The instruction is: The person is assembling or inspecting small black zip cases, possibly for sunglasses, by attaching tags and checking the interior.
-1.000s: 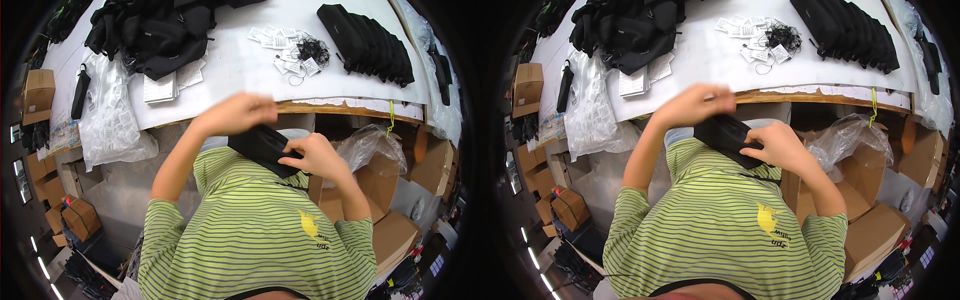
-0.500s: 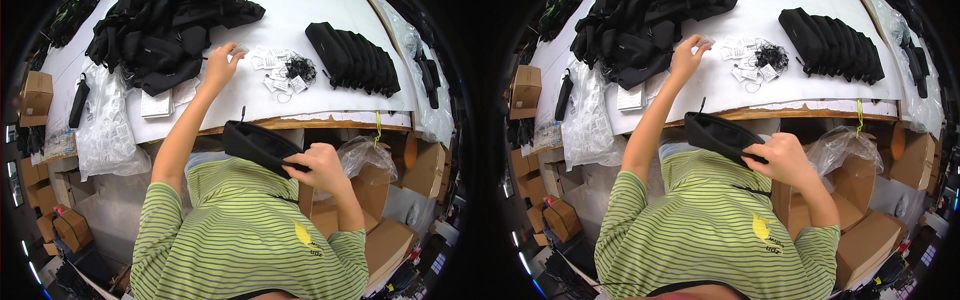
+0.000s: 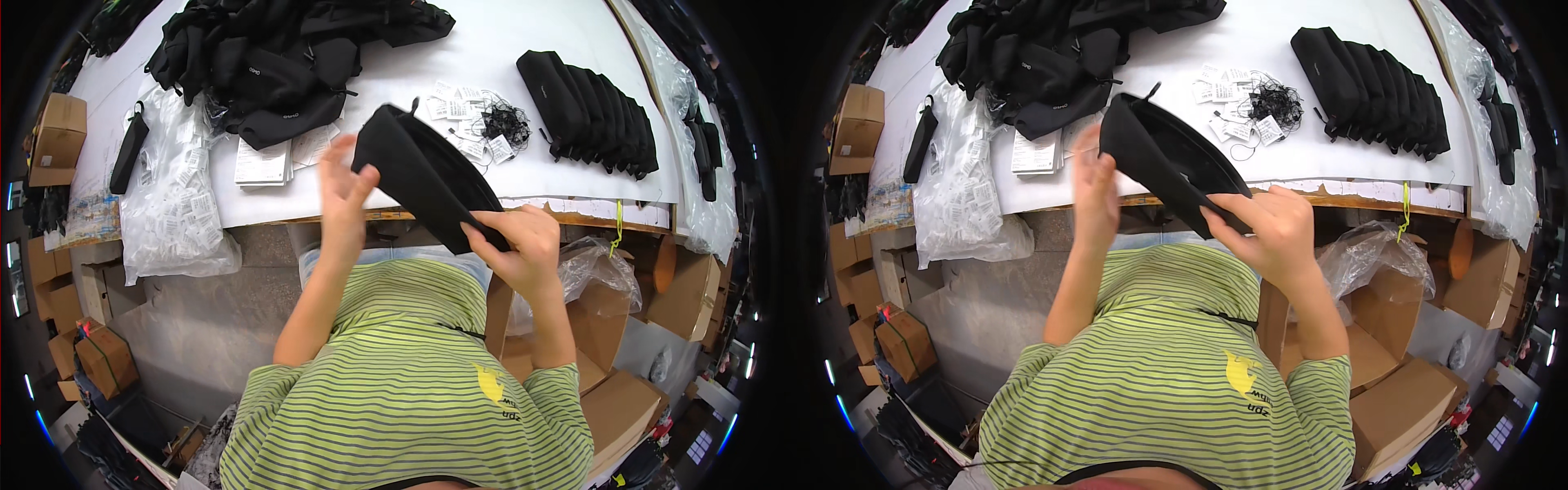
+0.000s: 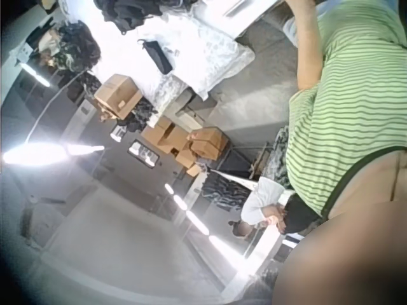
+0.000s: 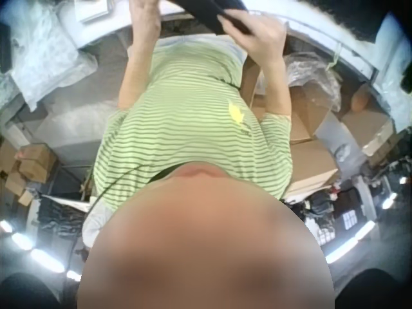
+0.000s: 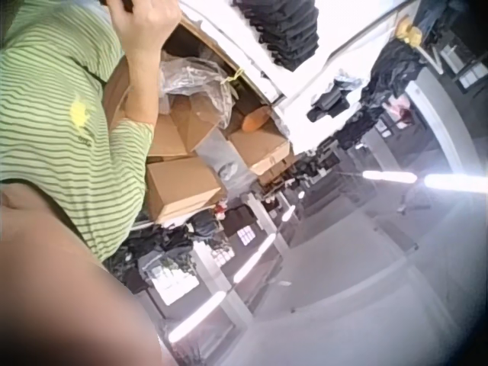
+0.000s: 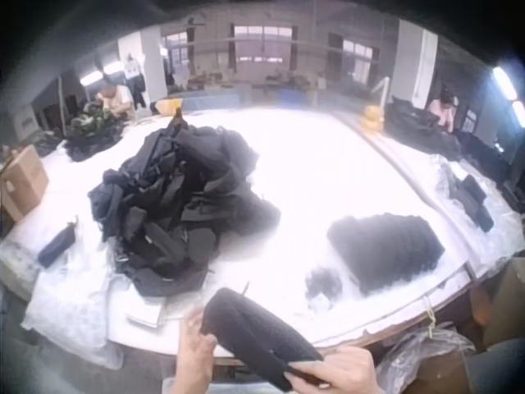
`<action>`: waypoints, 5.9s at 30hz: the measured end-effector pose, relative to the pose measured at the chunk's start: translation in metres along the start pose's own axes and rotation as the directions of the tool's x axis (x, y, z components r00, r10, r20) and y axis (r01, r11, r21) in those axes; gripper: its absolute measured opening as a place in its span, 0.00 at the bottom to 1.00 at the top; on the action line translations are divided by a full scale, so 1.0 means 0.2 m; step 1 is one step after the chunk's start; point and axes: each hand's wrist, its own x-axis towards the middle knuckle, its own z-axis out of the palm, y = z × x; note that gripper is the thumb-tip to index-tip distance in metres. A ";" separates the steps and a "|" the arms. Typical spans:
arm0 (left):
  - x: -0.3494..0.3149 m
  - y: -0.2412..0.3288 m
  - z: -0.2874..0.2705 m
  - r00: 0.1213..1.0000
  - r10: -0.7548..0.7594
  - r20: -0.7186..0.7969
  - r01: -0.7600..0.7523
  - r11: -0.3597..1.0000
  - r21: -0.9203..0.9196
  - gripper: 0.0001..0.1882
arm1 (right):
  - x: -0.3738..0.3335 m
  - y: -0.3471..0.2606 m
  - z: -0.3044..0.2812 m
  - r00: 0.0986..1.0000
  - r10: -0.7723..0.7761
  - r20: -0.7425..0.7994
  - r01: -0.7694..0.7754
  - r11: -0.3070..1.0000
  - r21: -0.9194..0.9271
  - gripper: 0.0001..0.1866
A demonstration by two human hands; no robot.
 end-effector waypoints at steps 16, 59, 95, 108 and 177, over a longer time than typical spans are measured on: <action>-0.07 0.07 0.08 0.716 -0.659 0.232 0.699 0.677 -0.232 0.21 | -0.09 0.00 0.25 0.779 0.623 -0.062 -0.405 0.577 0.709 0.19; -0.02 0.13 -0.10 0.954 0.011 0.301 -0.078 0.974 0.214 0.37 | -0.04 0.01 0.02 0.936 0.322 0.140 -0.333 0.688 0.644 0.25; 0.06 0.63 0.19 0.622 0.508 0.595 -0.582 0.809 -0.082 0.18 | 0.14 1.15 0.06 0.753 0.528 -0.391 -0.649 0.691 -0.317 0.21; 0.10 0.61 -0.09 0.912 0.273 0.307 -0.362 0.887 0.287 0.14 | 0.23 0.84 0.13 0.952 0.246 -0.179 -0.298 0.872 -0.389 0.07; -0.10 0.32 -0.06 0.925 -0.110 0.365 0.031 0.976 0.214 0.05 | 0.10 -0.07 0.21 0.850 0.454 0.267 -0.442 0.339 0.831 0.04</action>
